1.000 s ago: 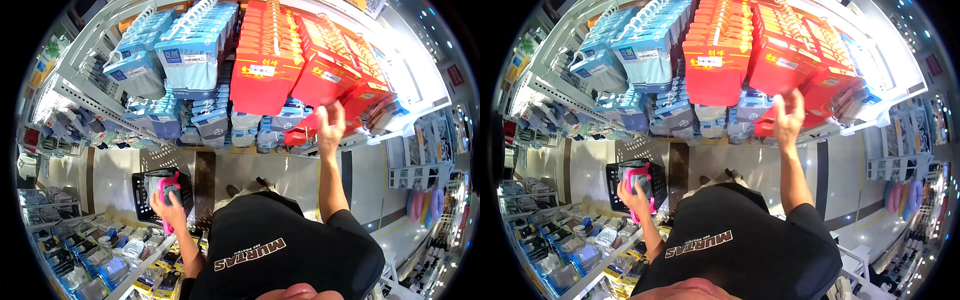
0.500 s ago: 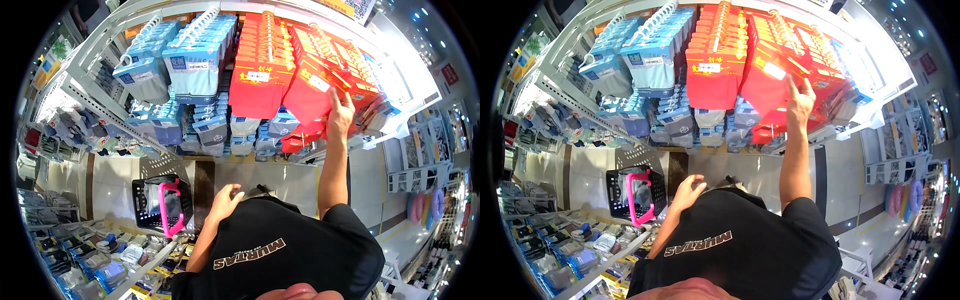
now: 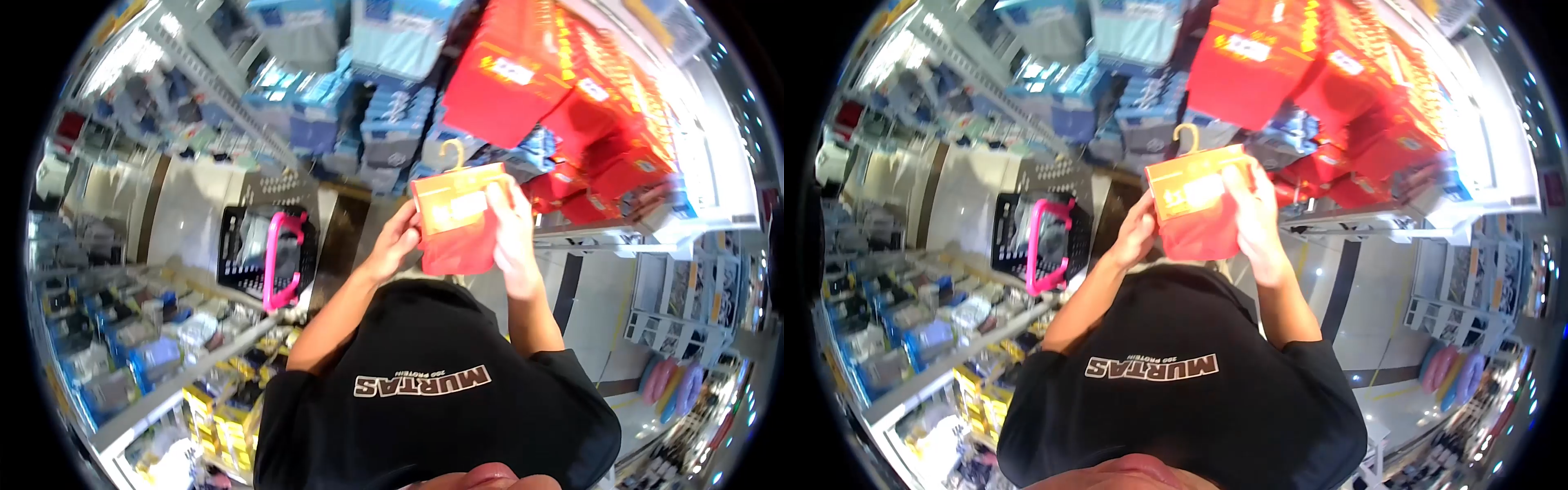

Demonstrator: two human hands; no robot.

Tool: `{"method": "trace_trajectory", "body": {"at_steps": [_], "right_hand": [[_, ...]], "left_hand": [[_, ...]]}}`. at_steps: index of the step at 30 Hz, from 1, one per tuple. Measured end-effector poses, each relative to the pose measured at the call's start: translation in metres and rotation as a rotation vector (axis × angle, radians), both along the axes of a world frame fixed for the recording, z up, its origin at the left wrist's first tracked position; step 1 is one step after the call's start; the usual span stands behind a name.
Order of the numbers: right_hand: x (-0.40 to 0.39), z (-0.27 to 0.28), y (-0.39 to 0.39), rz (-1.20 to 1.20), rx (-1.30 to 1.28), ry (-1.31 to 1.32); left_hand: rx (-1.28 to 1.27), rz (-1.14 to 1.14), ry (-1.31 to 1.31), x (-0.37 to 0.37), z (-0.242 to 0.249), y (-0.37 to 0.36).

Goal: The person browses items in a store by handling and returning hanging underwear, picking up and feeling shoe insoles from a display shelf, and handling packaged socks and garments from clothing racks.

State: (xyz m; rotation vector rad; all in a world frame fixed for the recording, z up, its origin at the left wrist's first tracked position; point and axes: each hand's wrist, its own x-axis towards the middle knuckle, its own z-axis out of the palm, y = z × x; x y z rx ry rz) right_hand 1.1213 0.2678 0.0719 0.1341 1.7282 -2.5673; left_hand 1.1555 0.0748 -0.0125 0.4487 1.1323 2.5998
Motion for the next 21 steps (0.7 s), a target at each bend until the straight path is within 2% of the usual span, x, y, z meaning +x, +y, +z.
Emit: {"method": "trace_trajectory", "body": {"at_steps": [1, 2, 4, 5, 9, 10, 12, 14, 15, 16, 18, 21], "right_hand": [[0.001, -0.024, -0.012, 0.021, 0.058, -0.052], [0.001, -0.041, -0.018, 0.073, -0.014, -0.138], [-0.004, -0.063, -0.022, 0.071, -0.030, -0.201], [-0.003, -0.064, -0.021, 0.088, 0.031, -0.178], [-0.003, -0.085, -0.014, 0.168, 0.349, -0.123], [-0.004, -0.086, -0.014, 0.187, 0.447, -0.095], [-0.004, -0.083, -0.014, 0.079, 0.920, 0.255], [-0.005, -0.070, -0.015, 0.167, 1.010, 0.390], [-0.005, -0.064, -0.014, 0.345, 0.905, 0.376], [0.001, -0.057, -0.019, 0.627, 1.046, 0.466], [0.009, -0.063, -0.030, 0.724, 1.037, 0.580], [0.006, -0.084, -0.040, 0.667, 1.069, 0.616]], "left_hand": [[0.033, -0.005, -0.046, 0.004, -0.009, 0.000], [0.071, -0.010, -0.087, 0.006, -0.016, 0.001], [0.126, -0.059, -0.404, 0.009, -0.009, -0.003], [0.212, -0.073, -0.447, 0.009, -0.004, -0.004], [-0.108, 0.011, -0.468, 0.017, -0.007, 0.004], [-0.028, 0.060, -0.552, 0.015, -0.012, 0.005], [0.135, 0.164, -0.702, 0.009, -0.026, 0.008], [0.227, 0.247, -0.773, 0.006, -0.035, 0.006], [0.267, 0.283, -0.799, 0.005, -0.037, 0.005], [0.307, 0.331, -0.820, 0.002, -0.034, 0.000], [0.347, 0.357, -0.813, 0.001, -0.035, -0.002], [0.433, 0.369, -0.803, 0.004, -0.039, -0.011]]}}
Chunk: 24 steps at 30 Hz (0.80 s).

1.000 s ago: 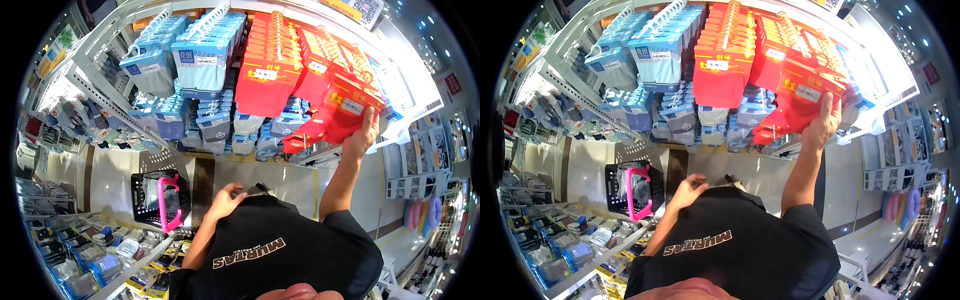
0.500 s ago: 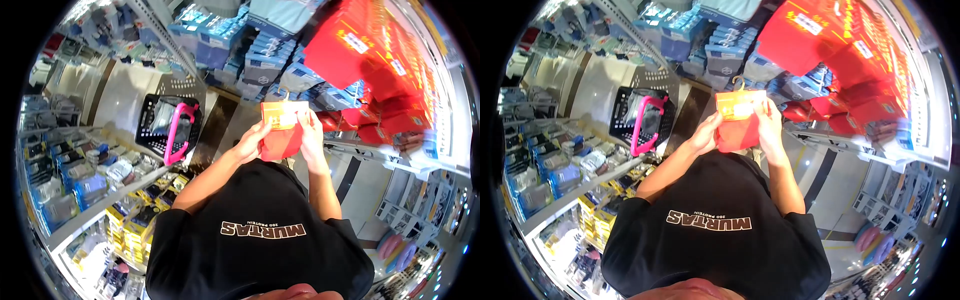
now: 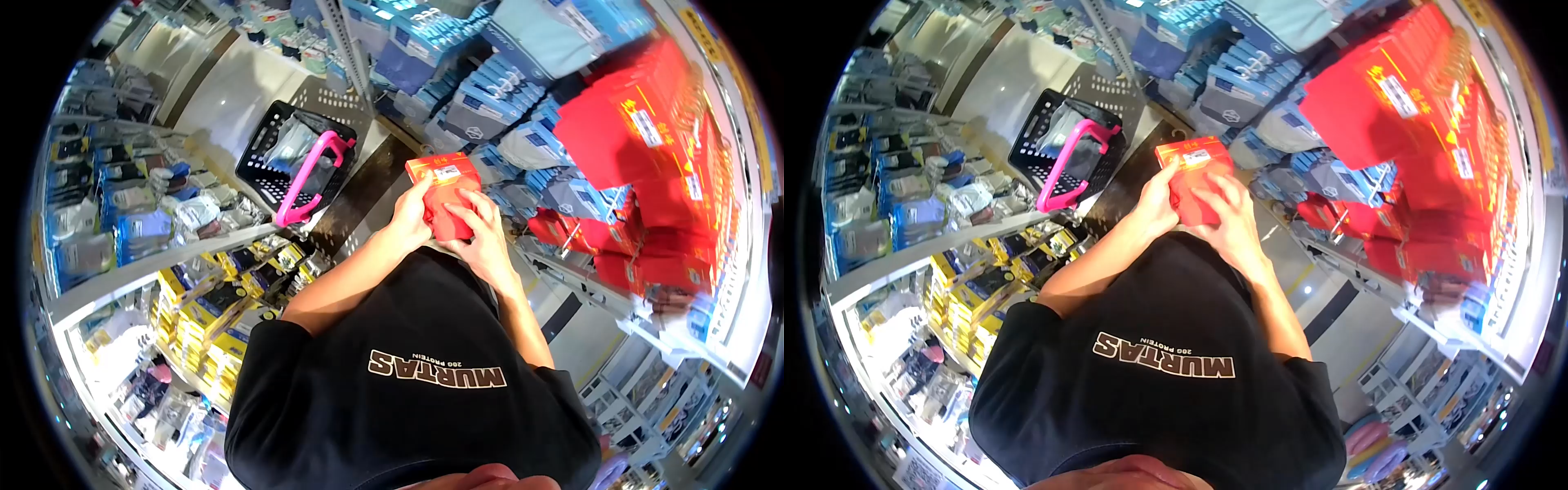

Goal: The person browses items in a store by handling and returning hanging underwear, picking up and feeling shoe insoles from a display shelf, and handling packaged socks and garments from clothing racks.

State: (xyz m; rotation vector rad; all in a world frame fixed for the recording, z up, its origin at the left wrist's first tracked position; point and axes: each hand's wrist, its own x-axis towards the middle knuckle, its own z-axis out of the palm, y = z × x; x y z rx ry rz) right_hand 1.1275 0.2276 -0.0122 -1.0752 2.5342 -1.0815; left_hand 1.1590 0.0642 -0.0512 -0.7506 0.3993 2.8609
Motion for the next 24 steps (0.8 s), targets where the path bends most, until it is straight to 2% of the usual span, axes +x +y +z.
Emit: {"method": "trace_trajectory", "body": {"at_steps": [3, 6, 9, 11, 14, 17, 22, 24], "right_hand": [[-0.009, -0.013, -0.001, -0.069, -0.099, -0.009], [-0.015, -0.018, 0.006, -0.291, -0.200, -0.305], [-0.027, -0.008, 0.014, -0.437, -0.170, -0.669], [-0.027, -0.024, 0.017, -0.510, -0.458, -0.773], [-0.026, -0.019, 0.020, -0.575, -0.800, -1.036], [-0.027, -0.012, 0.025, -0.628, -0.933, -1.161], [-0.026, -0.006, 0.033, -0.674, -0.929, -1.218], [-0.026, -0.004, 0.033, -0.687, -0.932, -1.219]], "left_hand": [[-0.030, 0.006, -0.052, 0.004, 0.000, -0.003], [-0.199, -0.123, -0.005, 0.011, 0.008, 0.004], [-0.335, -0.235, 0.046, 0.009, -0.001, 0.009], [-0.411, -0.299, 0.056, 0.011, -0.013, 0.011], [-0.495, -0.251, 0.081, 0.011, -0.004, 0.014], [-0.560, -0.249, 0.125, 0.007, -0.003, 0.016], [-0.582, -0.235, 0.145, 0.003, 0.008, 0.018], [-0.516, -0.247, 0.129, 0.004, 0.003, 0.020]]}}
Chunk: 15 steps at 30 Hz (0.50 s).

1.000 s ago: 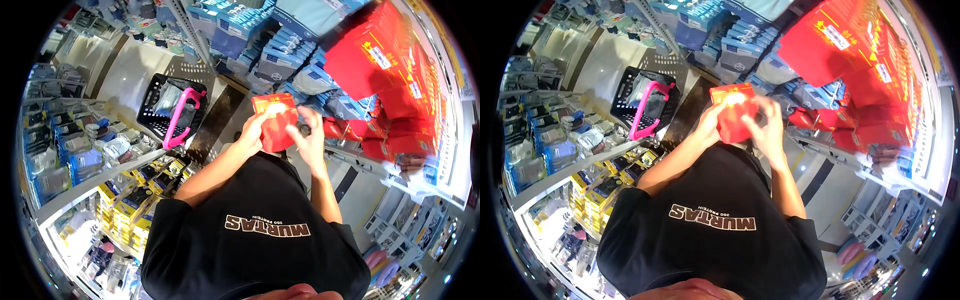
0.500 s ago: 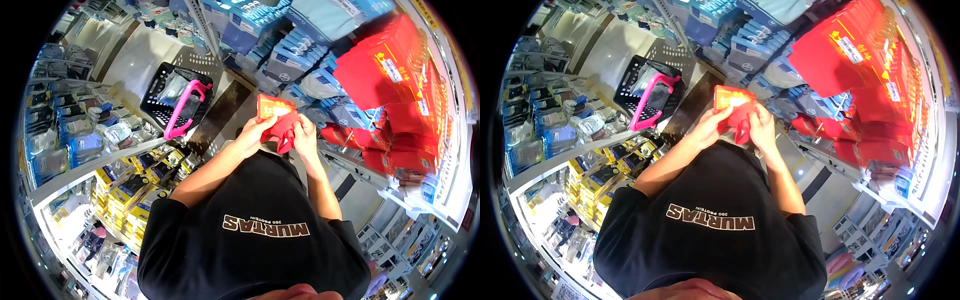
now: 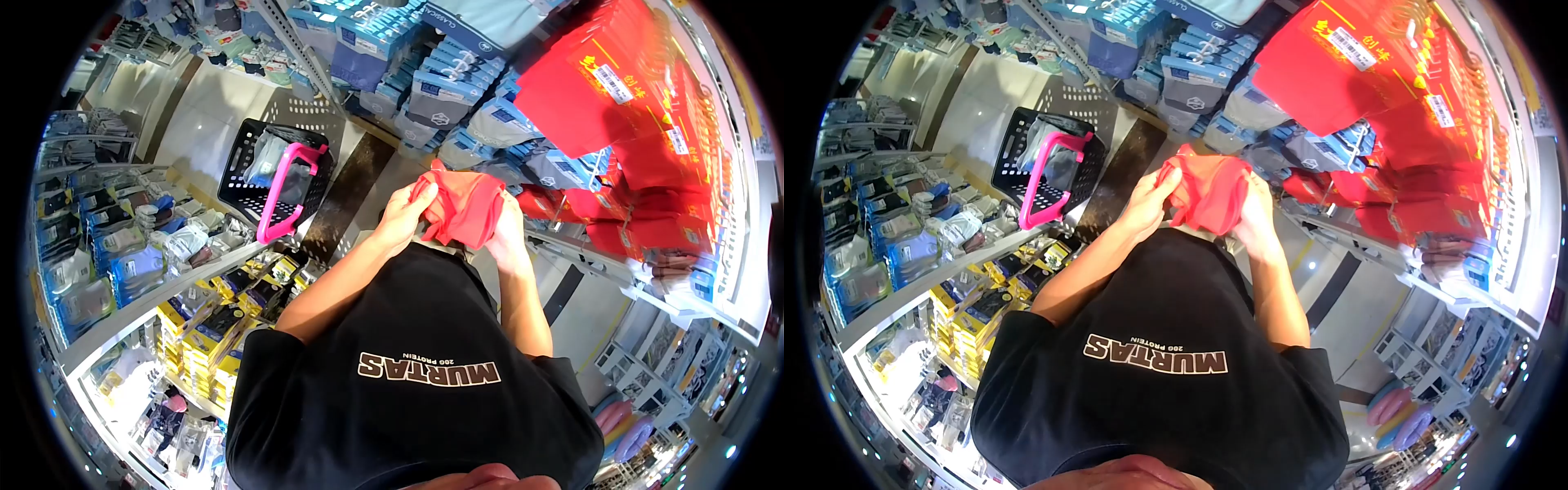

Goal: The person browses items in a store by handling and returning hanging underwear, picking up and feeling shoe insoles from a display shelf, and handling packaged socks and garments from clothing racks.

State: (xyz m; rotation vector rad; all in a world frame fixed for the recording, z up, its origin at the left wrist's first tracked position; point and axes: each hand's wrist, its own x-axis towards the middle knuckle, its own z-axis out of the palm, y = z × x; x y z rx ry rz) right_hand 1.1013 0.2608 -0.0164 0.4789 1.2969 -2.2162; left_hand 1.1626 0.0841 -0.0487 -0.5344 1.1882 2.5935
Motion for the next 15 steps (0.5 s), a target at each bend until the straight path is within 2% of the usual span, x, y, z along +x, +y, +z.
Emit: {"method": "trace_trajectory", "body": {"at_steps": [2, 4, 6, 7, 9, 11, 15], "right_hand": [[0.001, -0.010, 0.001, 0.003, 0.048, 0.069], [0.006, -0.006, -0.008, 0.012, 0.099, 0.139], [0.009, -0.011, -0.010, 0.125, 0.273, 0.300], [0.010, -0.015, -0.010, 0.181, 0.362, 0.382], [0.011, -0.025, -0.011, 0.204, 0.339, 0.374], [0.011, -0.023, -0.014, 0.239, 0.333, 0.345], [0.007, -0.019, -0.011, 0.199, 0.136, 0.307]], "left_hand": [[-0.003, -0.076, -0.023, 0.002, -0.021, -0.002], [0.026, -0.041, -0.004, 0.000, 0.005, 0.004], [0.011, 0.004, 0.036, 0.003, 0.025, 0.010], [-0.037, -0.123, 0.016, 0.007, 0.017, 0.006], [-0.168, -0.089, 0.149, 0.006, 0.016, 0.011], [-0.158, -0.055, 0.123, 0.008, 0.002, 0.007], [-0.076, 0.007, 0.086, 0.009, -0.013, 0.002]]}}
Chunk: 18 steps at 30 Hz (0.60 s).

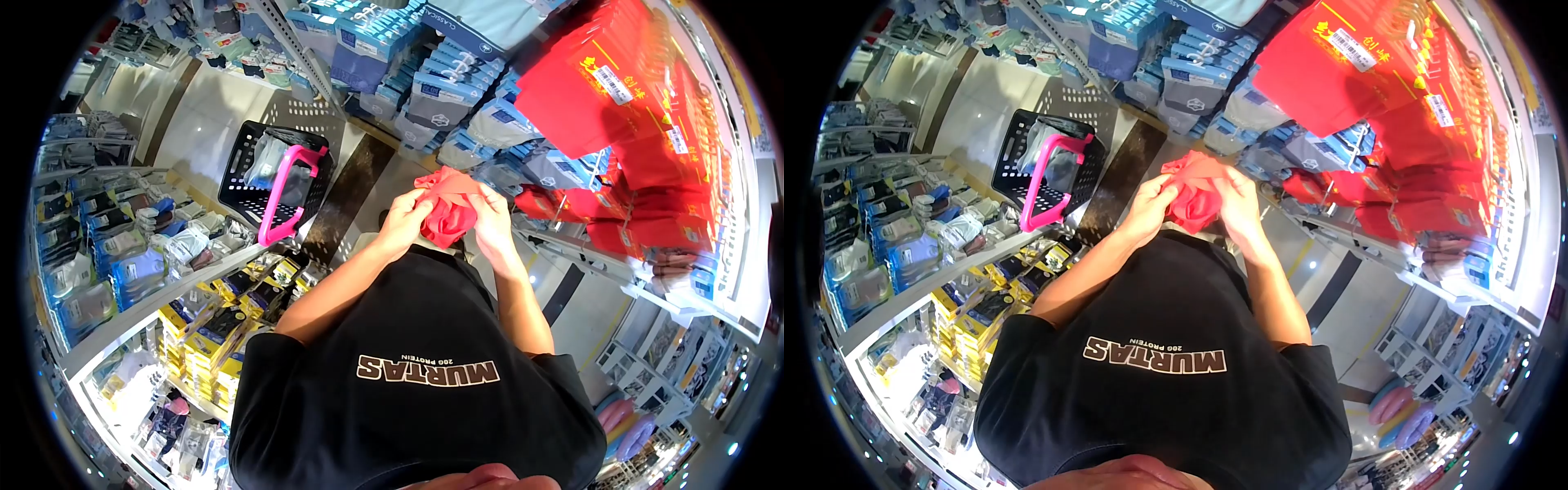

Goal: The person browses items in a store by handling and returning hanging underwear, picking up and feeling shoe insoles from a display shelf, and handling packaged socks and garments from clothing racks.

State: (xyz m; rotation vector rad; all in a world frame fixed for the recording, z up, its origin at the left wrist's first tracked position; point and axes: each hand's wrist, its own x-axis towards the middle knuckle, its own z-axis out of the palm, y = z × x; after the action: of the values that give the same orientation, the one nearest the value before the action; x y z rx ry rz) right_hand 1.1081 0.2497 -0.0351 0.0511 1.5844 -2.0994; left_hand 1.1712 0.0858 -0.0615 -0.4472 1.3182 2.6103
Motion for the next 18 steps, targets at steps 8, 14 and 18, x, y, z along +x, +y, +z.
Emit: {"method": "trace_trajectory", "body": {"at_steps": [8, 14, 18], "right_hand": [[0.006, 0.009, 0.013, 0.029, -0.043, -0.033], [0.024, -0.038, 0.021, -0.182, 0.073, -0.301], [0.030, 0.000, 0.013, -0.088, -0.163, -0.548]], "left_hand": [[0.014, 0.194, -0.062, -0.003, -0.007, 0.004], [0.152, 0.190, -0.018, -0.007, 0.012, 0.001], [0.212, 0.106, -0.037, -0.008, 0.014, 0.008]]}}
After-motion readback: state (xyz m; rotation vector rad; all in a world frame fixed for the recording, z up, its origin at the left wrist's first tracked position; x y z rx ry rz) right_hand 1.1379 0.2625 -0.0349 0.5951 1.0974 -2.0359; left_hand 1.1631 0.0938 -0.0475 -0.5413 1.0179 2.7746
